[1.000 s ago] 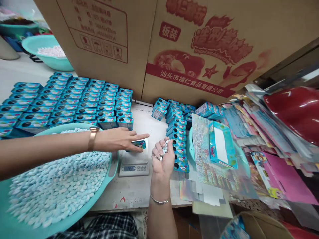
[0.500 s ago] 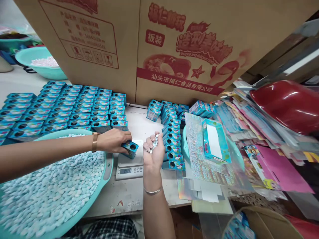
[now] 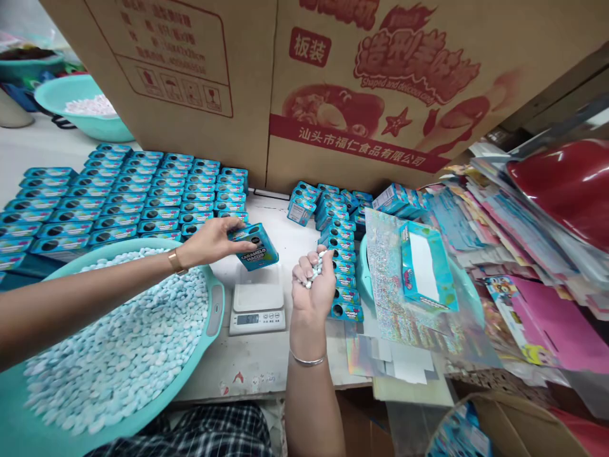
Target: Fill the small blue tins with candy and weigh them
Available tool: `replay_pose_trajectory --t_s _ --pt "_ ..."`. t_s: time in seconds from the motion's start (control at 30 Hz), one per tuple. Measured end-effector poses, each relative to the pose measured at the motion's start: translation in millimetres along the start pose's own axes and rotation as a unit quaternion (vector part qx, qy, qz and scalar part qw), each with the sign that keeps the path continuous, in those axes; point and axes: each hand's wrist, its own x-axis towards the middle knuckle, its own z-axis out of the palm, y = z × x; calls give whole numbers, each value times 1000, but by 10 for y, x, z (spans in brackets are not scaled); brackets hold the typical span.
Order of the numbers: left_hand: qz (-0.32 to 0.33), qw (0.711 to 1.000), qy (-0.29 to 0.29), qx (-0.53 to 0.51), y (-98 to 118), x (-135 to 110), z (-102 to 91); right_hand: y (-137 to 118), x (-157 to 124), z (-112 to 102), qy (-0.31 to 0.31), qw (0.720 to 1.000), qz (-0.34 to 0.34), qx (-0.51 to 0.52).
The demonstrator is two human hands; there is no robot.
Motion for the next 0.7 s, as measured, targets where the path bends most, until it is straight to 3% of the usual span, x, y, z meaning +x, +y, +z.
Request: replay_pose_trajectory --t_s 0.13,0.2,0.27,0.4,0.53,0.7 --pt "-63 969 -80 -223 -9 33 -119 -14 -28 -101 21 1000 2 -3" --pt "-57 964 -72 -251 -11 28 -158 -3 -38 -137 35 999 8 7" --pt "-27 980 -34 -192 -15 12 -158 13 -47 -163 44 999 9 20" --pt "15 999 27 30 -22 -70 -7 44 -69 -213 46 999 9 26" --pt "44 986 0 161 -10 -178 210 53 -116 -285 45 999 20 24" --pt "74 969 -50 231 65 -299 370 50 -176 -381 28 999 24 2"
